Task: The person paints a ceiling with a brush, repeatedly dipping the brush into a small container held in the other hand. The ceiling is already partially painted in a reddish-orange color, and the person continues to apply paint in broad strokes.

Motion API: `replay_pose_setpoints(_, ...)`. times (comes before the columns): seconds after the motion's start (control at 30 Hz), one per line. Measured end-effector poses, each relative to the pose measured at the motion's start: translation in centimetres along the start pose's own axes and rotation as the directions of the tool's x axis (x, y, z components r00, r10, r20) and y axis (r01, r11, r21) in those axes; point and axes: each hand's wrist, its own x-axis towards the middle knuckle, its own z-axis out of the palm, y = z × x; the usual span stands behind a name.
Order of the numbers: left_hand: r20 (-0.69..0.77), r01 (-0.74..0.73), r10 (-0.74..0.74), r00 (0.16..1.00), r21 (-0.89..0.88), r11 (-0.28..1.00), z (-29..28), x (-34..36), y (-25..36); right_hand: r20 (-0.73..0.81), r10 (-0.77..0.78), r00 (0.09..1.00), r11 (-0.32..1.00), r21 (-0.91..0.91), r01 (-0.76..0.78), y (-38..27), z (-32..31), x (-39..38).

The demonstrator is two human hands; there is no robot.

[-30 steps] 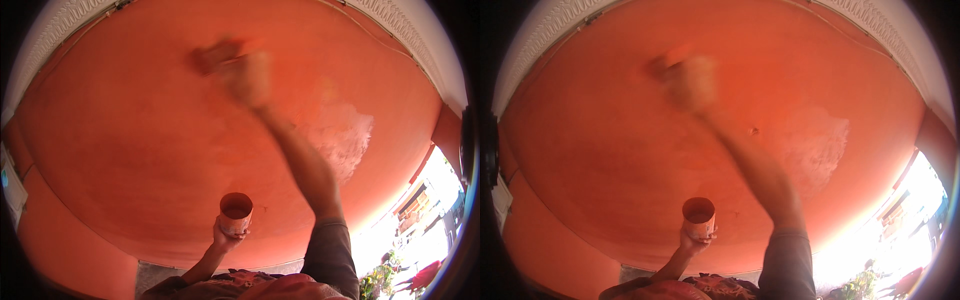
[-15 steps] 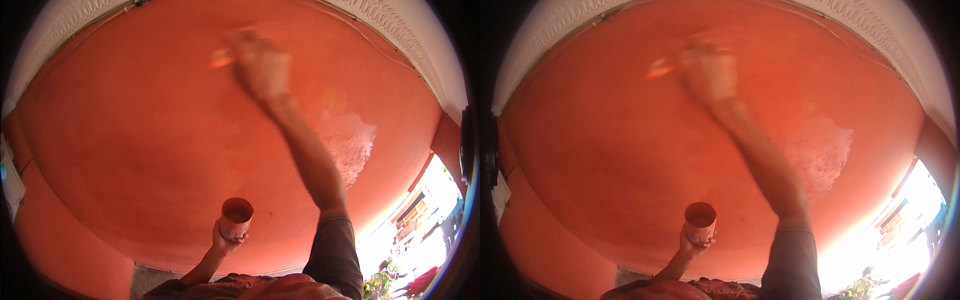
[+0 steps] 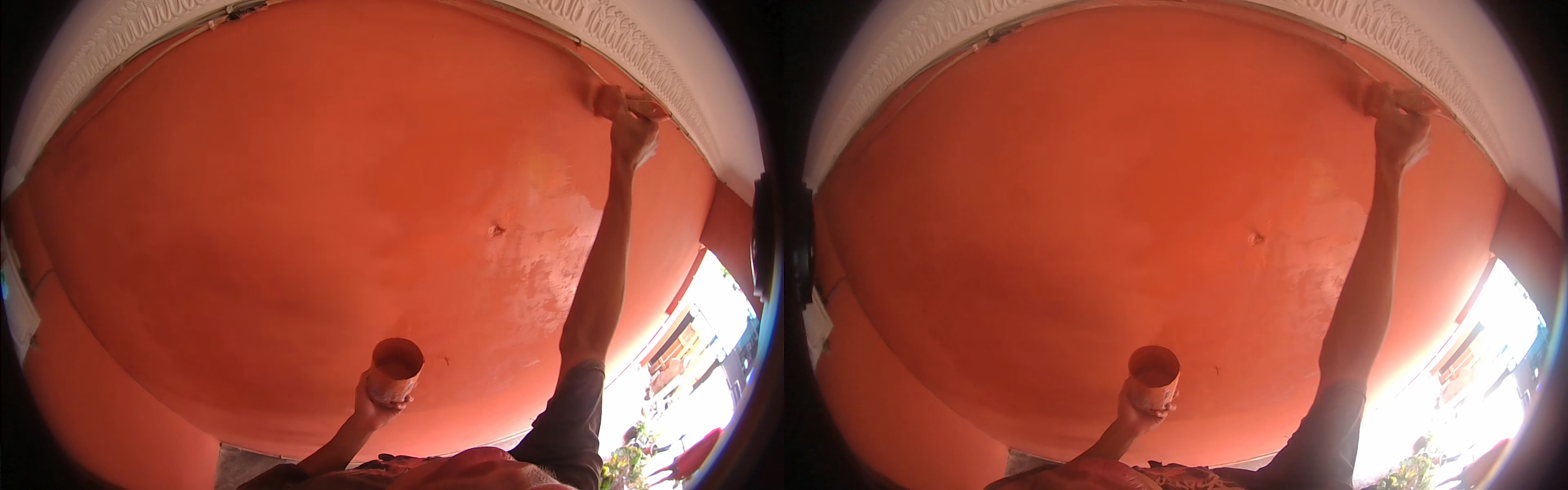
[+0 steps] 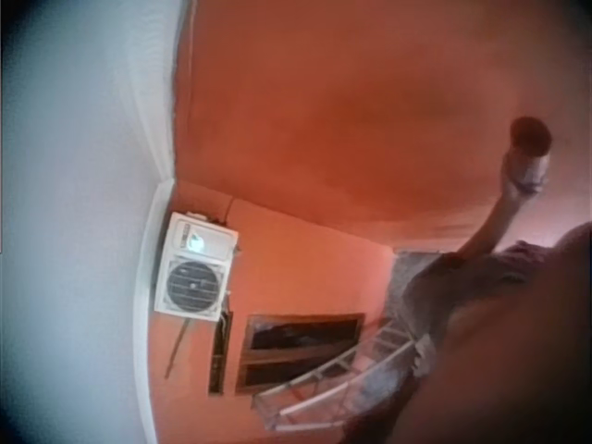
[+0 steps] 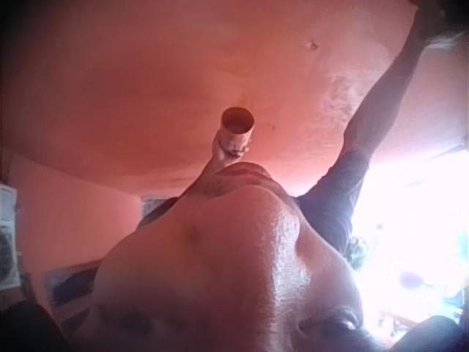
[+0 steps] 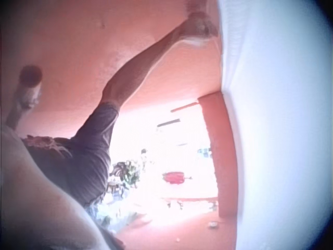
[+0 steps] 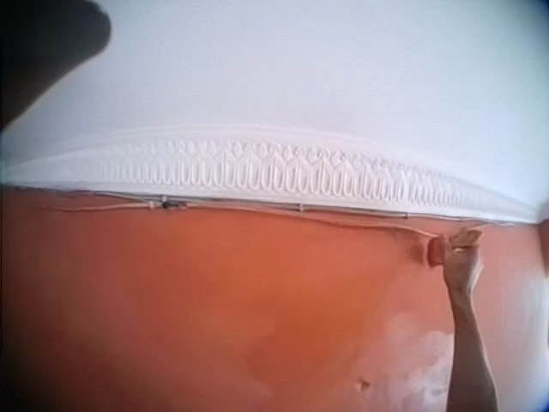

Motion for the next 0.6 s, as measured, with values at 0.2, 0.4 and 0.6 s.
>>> replay_pose_setpoints(0.2,-0.009,-0.011,0.011,1.000,-0.010,1.000,-0.3,-0.3,0.2,0.307,-0.226,0.924,0.947,-0.153,0.283,-14.0,2.3,-4.2)
replay_pose_setpoints(0.4,0.077,-0.043,0.047,0.996,-0.052,0.998,-0.6,-0.2,-0.4,0.024,-0.544,0.839,0.639,0.659,0.396,-34.1,3.1,-8.9)
replay_pose_setpoints(0.6,0.050,0.043,-0.038,0.998,-0.100,0.994,-0.4,-0.1,-0.1,0.286,-0.254,0.924,0.648,0.759,-0.057,-29.8,5.6,-6.7)
